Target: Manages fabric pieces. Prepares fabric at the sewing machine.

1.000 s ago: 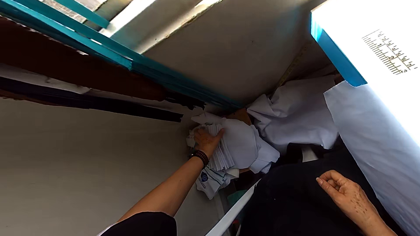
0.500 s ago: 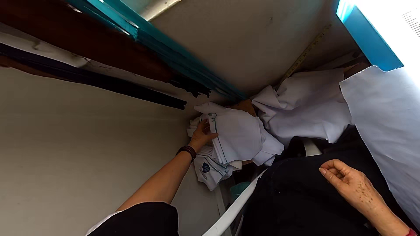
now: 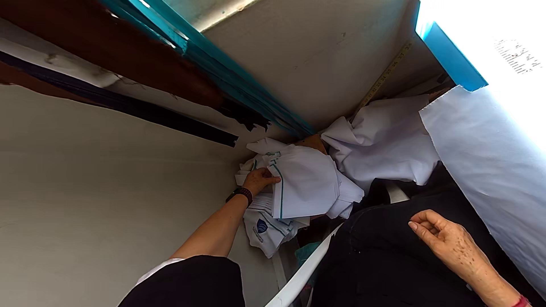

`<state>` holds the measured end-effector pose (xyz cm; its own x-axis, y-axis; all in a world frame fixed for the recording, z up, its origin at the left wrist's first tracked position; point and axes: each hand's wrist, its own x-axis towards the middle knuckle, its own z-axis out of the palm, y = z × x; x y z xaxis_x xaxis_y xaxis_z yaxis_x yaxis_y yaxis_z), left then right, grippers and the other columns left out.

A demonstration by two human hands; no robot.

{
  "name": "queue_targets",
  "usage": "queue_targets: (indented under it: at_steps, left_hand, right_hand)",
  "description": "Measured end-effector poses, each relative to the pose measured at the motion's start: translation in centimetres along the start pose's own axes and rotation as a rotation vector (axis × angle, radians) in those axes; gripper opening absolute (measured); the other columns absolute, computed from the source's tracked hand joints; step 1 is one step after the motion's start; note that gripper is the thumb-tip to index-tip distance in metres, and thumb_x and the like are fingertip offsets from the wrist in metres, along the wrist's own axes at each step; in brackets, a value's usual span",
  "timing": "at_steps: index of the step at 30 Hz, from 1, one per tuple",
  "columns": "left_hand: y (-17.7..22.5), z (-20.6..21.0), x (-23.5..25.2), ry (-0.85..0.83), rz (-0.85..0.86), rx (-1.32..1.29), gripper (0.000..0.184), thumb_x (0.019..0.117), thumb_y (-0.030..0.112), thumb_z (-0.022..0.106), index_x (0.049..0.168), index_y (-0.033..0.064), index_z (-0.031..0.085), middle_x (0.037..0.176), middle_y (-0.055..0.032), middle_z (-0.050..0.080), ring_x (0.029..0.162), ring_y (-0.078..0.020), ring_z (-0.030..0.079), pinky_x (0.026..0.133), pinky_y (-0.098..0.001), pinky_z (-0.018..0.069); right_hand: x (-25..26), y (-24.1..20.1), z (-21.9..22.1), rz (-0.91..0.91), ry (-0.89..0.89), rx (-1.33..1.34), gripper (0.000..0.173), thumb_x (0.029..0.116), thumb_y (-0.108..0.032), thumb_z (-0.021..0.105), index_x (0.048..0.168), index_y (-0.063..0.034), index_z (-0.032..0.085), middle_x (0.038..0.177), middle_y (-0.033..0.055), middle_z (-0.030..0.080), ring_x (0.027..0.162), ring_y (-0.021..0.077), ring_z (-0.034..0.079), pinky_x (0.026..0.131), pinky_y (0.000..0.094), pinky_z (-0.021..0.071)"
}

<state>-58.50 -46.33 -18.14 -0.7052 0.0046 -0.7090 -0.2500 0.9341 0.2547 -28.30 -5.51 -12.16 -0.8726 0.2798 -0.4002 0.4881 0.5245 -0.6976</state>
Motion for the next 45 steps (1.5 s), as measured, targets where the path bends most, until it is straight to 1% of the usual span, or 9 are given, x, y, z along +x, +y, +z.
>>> queue_targets:
  at_steps: [5, 10, 15, 23, 27, 32, 35, 40, 45]
  left_hand:
    - [1.8, -1.3, -1.8, 0.081, 0.089, -0.012, 0.084, 0.0822, 0.031, 0.087, 0.140, -0.0112, 0.043, 0.122, -0.0307, 0.060, 0.109, -0.0418, 0.062, 0.098, -0.0568, 0.0492]
    - [4.0, 3.4, -3.3, 0.237, -0.136, -0.114, 0.131, 0.0724, 0.050, 0.090, 0.158, -0.0080, 0.009, 0.157, -0.0383, 0.026, 0.142, -0.0491, 0.039, 0.114, -0.0564, 0.0387]
    - [5.3, 6.6, -3.2, 0.253, -0.293, -0.195, 0.113, 0.0788, 0.029, 0.086, 0.157, -0.0078, 0.014, 0.155, -0.0375, 0.030, 0.139, -0.0469, 0.044, 0.110, -0.0548, 0.0431]
    - [6.9, 7.2, -2.9, 0.227, -0.349, -0.131, 0.121, 0.0774, 0.030, 0.086, 0.160, -0.0036, 0.004, 0.156, -0.0368, 0.029, 0.139, -0.0453, 0.045, 0.109, -0.0529, 0.0445]
    - [6.6, 6.7, -2.9, 0.286, -0.371, -0.044, 0.105, 0.0812, 0.022, 0.080, 0.158, -0.0044, 0.014, 0.155, -0.0358, 0.032, 0.137, -0.0445, 0.048, 0.108, -0.0508, 0.0466]
    - [2.2, 5.7, -3.1, 0.293, -0.248, -0.440, 0.079, 0.0864, 0.009, 0.072, 0.150, -0.0095, 0.029, 0.143, -0.0342, 0.046, 0.129, -0.0429, 0.052, 0.103, -0.0559, 0.0465]
    - [1.3, 5.6, -3.5, 0.214, -0.231, -0.460, 0.065, 0.0885, 0.013, 0.073, 0.141, -0.0106, 0.043, 0.132, -0.0312, 0.056, 0.121, -0.0398, 0.058, 0.099, -0.0545, 0.0496]
    - [3.5, 6.5, -3.2, 0.246, -0.256, -0.233, 0.108, 0.0773, 0.051, 0.086, 0.146, -0.0129, 0.034, 0.143, -0.0322, 0.048, 0.135, -0.0398, 0.050, 0.111, -0.0521, 0.0433]
    - [4.0, 6.1, -4.3, 0.255, -0.186, -0.636, 0.081, 0.0864, 0.014, 0.080, 0.148, -0.0090, 0.034, 0.138, -0.0318, 0.053, 0.125, -0.0389, 0.057, 0.103, -0.0524, 0.0490]
  right_hand:
    - [-0.7, 0.8, -0.6, -0.022, 0.058, -0.016, 0.024, 0.0934, -0.028, 0.060, 0.101, -0.0083, 0.072, 0.073, 0.0011, 0.068, 0.061, 0.0097, 0.062, 0.058, 0.0293, 0.0502]
    - [-1.3, 1.1, -0.3, -0.027, 0.069, -0.005, 0.026, 0.0938, -0.028, 0.060, 0.101, -0.0067, 0.072, 0.073, 0.0028, 0.068, 0.062, 0.0115, 0.063, 0.059, 0.0301, 0.0511]
    - [-2.3, 1.8, -0.3, 0.002, 0.077, 0.009, 0.025, 0.0933, -0.027, 0.061, 0.101, -0.0070, 0.072, 0.074, 0.0034, 0.069, 0.063, 0.0130, 0.064, 0.060, 0.0326, 0.0526]
    - [-2.5, 2.0, 0.1, 0.013, 0.080, 0.046, 0.025, 0.0932, -0.028, 0.060, 0.101, -0.0077, 0.072, 0.074, 0.0022, 0.069, 0.063, 0.0117, 0.064, 0.061, 0.0309, 0.0523]
    - [-2.6, 2.2, 0.1, 0.022, 0.085, 0.050, 0.024, 0.0937, -0.028, 0.060, 0.101, -0.0084, 0.073, 0.075, 0.0019, 0.069, 0.064, 0.0118, 0.064, 0.061, 0.0311, 0.0525]
    - [-3.2, 3.1, -0.4, 0.039, 0.127, 0.067, 0.025, 0.0930, -0.028, 0.060, 0.100, -0.0073, 0.072, 0.074, 0.0021, 0.069, 0.063, 0.0112, 0.064, 0.060, 0.0301, 0.0523]
    - [-3.2, 3.5, -0.1, 0.055, 0.116, 0.069, 0.025, 0.0931, -0.027, 0.060, 0.101, -0.0067, 0.072, 0.075, 0.0031, 0.070, 0.064, 0.0125, 0.065, 0.061, 0.0315, 0.0533]
    - [-2.8, 3.1, 0.3, 0.037, 0.082, 0.058, 0.023, 0.0941, -0.026, 0.060, 0.101, -0.0066, 0.072, 0.075, 0.0042, 0.070, 0.065, 0.0145, 0.065, 0.062, 0.0343, 0.0535]
    - [-3.2, 3.2, 0.0, 0.039, 0.110, 0.044, 0.024, 0.0943, -0.025, 0.060, 0.101, -0.0053, 0.072, 0.075, 0.0059, 0.070, 0.065, 0.0171, 0.066, 0.062, 0.0367, 0.0538]
